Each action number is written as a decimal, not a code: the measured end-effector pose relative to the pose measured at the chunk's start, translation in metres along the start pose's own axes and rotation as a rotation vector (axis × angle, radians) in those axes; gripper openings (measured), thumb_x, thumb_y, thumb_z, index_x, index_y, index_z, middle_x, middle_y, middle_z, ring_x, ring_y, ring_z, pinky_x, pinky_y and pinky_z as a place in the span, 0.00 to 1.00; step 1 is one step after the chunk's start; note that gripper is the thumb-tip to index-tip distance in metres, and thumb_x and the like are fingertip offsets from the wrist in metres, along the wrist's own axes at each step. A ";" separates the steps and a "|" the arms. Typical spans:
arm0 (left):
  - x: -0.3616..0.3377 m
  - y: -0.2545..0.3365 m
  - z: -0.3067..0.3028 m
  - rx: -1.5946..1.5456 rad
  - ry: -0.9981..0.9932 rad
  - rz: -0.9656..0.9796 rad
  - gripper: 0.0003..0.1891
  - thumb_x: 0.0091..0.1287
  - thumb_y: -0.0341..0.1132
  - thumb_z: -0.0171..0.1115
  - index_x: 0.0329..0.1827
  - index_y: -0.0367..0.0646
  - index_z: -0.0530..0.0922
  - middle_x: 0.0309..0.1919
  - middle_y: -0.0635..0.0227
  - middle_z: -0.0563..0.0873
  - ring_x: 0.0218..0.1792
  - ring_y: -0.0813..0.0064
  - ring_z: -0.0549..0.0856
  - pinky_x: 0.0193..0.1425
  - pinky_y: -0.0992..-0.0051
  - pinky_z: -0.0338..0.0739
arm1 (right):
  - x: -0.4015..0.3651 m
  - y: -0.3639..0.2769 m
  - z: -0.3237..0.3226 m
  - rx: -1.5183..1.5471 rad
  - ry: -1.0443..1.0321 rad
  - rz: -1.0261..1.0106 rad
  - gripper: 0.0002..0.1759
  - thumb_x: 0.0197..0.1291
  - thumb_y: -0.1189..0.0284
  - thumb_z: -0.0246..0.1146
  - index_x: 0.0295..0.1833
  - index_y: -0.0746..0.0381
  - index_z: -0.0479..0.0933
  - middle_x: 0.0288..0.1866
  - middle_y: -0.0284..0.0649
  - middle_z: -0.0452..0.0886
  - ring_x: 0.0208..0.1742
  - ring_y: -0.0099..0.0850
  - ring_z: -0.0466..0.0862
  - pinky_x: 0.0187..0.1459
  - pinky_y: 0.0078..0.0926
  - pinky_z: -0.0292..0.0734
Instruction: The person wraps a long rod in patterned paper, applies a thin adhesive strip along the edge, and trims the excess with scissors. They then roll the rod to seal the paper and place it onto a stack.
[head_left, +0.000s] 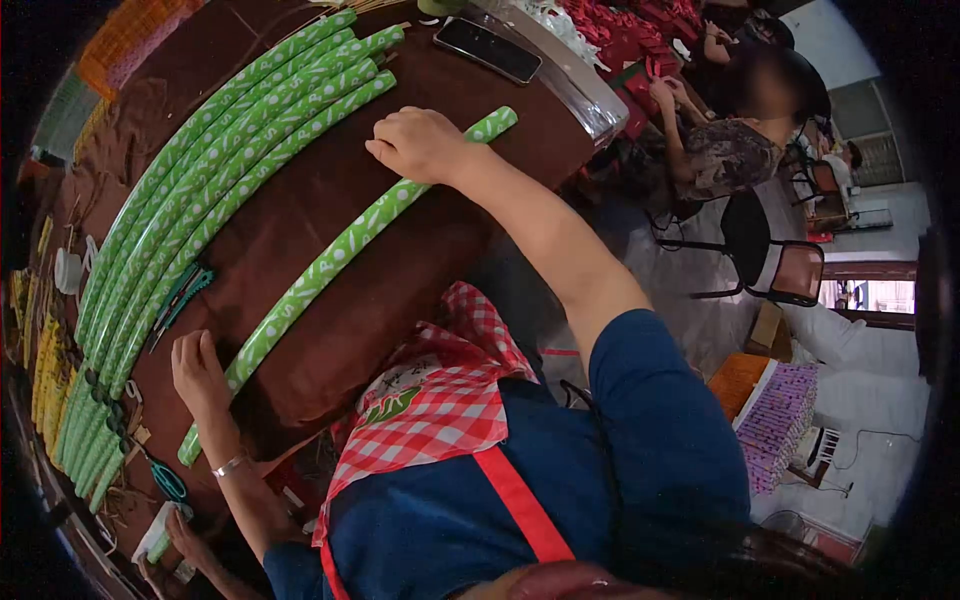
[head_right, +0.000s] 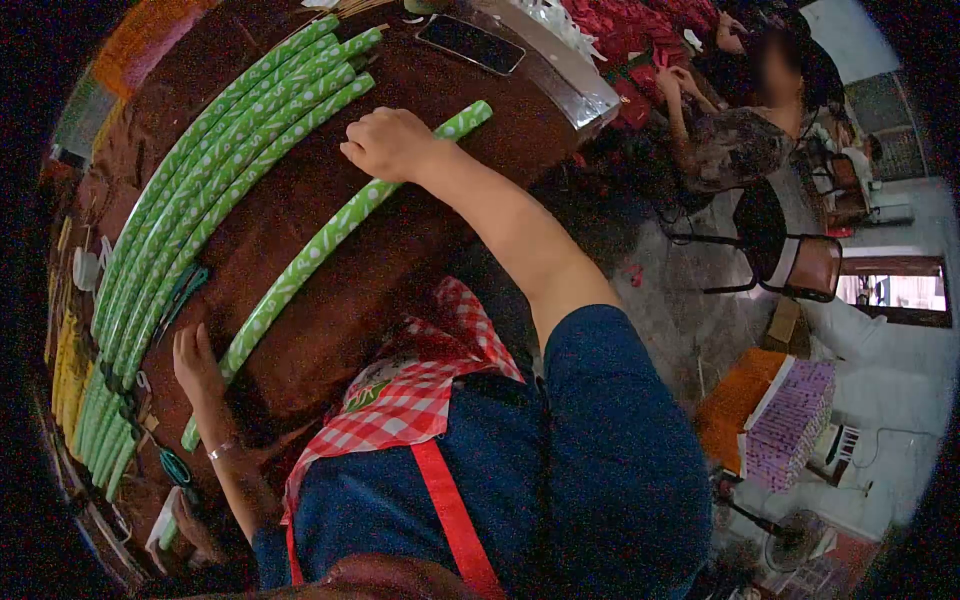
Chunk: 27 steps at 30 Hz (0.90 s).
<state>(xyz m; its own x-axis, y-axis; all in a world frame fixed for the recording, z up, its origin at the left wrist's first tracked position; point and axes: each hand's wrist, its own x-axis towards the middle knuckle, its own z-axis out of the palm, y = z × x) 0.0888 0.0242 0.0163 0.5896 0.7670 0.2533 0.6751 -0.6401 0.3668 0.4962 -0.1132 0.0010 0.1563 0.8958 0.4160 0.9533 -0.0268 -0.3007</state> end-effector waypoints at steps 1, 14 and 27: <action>0.004 -0.002 0.000 0.021 -0.016 0.029 0.09 0.71 0.34 0.55 0.38 0.36 0.78 0.36 0.58 0.80 0.36 0.57 0.80 0.40 0.65 0.74 | 0.004 -0.002 -0.001 -0.040 0.002 -0.008 0.15 0.63 0.61 0.58 0.28 0.60 0.75 0.28 0.40 0.78 0.36 0.43 0.78 0.40 0.43 0.74; 0.035 -0.001 -0.003 -0.179 -0.151 -0.081 0.11 0.70 0.38 0.58 0.46 0.39 0.79 0.27 0.55 0.82 0.29 0.61 0.83 0.32 0.66 0.73 | -0.016 -0.067 0.016 -0.053 -0.030 -0.385 0.25 0.50 0.45 0.66 0.35 0.57 0.76 0.34 0.36 0.77 0.42 0.37 0.78 0.41 0.36 0.73; -0.031 0.128 0.049 0.074 -0.006 0.317 0.33 0.58 0.47 0.68 0.65 0.45 0.70 0.62 0.64 0.75 0.64 0.62 0.72 0.64 0.46 0.62 | -0.046 -0.068 -0.007 -0.022 -0.077 -0.329 0.21 0.55 0.54 0.68 0.42 0.61 0.79 0.38 0.39 0.76 0.44 0.40 0.75 0.44 0.40 0.71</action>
<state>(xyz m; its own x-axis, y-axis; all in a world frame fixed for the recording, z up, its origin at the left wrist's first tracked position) 0.1790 -0.0835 0.0115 0.7781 0.5285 0.3395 0.4875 -0.8489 0.2044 0.4263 -0.1558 0.0081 -0.1801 0.8886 0.4219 0.9548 0.2611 -0.1421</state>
